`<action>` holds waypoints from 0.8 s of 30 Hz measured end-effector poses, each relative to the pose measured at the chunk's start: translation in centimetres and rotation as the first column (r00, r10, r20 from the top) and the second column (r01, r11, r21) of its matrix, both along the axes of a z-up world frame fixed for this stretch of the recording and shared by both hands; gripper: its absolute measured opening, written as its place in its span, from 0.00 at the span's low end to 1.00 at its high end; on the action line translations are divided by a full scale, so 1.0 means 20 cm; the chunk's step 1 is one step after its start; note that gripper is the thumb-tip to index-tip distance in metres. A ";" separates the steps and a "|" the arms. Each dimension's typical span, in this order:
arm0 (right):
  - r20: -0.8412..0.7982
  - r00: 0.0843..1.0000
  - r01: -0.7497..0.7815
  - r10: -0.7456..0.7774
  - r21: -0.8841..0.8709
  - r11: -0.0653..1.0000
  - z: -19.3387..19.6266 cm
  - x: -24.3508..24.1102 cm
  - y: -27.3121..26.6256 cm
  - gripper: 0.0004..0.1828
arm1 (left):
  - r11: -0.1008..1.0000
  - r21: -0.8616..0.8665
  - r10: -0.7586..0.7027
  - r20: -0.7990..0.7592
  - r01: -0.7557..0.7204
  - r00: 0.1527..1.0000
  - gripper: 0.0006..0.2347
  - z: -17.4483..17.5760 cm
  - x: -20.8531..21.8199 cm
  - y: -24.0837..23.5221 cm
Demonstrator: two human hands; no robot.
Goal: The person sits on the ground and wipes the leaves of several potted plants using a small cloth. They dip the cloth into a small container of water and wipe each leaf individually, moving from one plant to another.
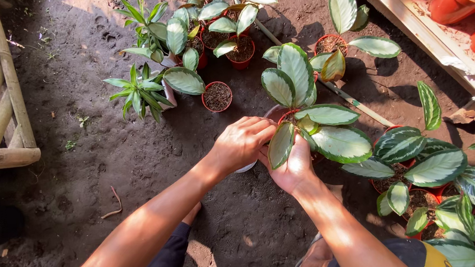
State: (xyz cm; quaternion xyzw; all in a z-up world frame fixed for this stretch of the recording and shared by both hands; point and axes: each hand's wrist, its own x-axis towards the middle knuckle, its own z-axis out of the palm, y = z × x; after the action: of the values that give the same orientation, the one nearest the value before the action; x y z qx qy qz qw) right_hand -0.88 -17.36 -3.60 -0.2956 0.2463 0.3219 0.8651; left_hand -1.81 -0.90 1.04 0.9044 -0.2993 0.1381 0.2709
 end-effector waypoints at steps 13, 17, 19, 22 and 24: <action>-0.049 0.999 0.003 -0.003 0.000 1.000 0.04 0.01 0.03 0.26 | 0.998 0.032 -0.051 -0.097 0.054 0.994 0.13 -0.03 -0.14 0.23; -0.003 1.000 -0.001 0.001 0.010 1.000 0.00 0.01 0.02 0.25 | 0.987 -0.132 0.065 -0.168 -0.088 0.984 0.09 -0.12 -0.23 0.29; 0.035 0.999 -0.018 0.018 0.019 1.000 -0.03 0.00 0.01 0.25 | 0.844 -0.309 0.217 -0.549 -0.437 0.807 0.10 -0.19 -0.25 0.27; 0.114 0.992 -0.045 0.053 -0.065 0.997 -0.06 -0.02 0.00 0.28 | 0.535 -0.488 0.051 -0.797 -0.690 0.602 0.15 -0.32 -0.26 0.22; 0.269 0.958 -0.062 0.102 -0.153 0.986 -0.05 -0.08 0.00 0.30 | 0.354 -0.533 -0.101 -0.838 -0.768 0.536 0.16 -0.40 -0.25 0.16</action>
State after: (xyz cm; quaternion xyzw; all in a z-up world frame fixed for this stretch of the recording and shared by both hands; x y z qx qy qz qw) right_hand -2.43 -17.35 -4.52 -0.4088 0.1334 0.2949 0.8533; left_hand -6.75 2.29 -6.99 0.6282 0.1869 -0.0636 0.7526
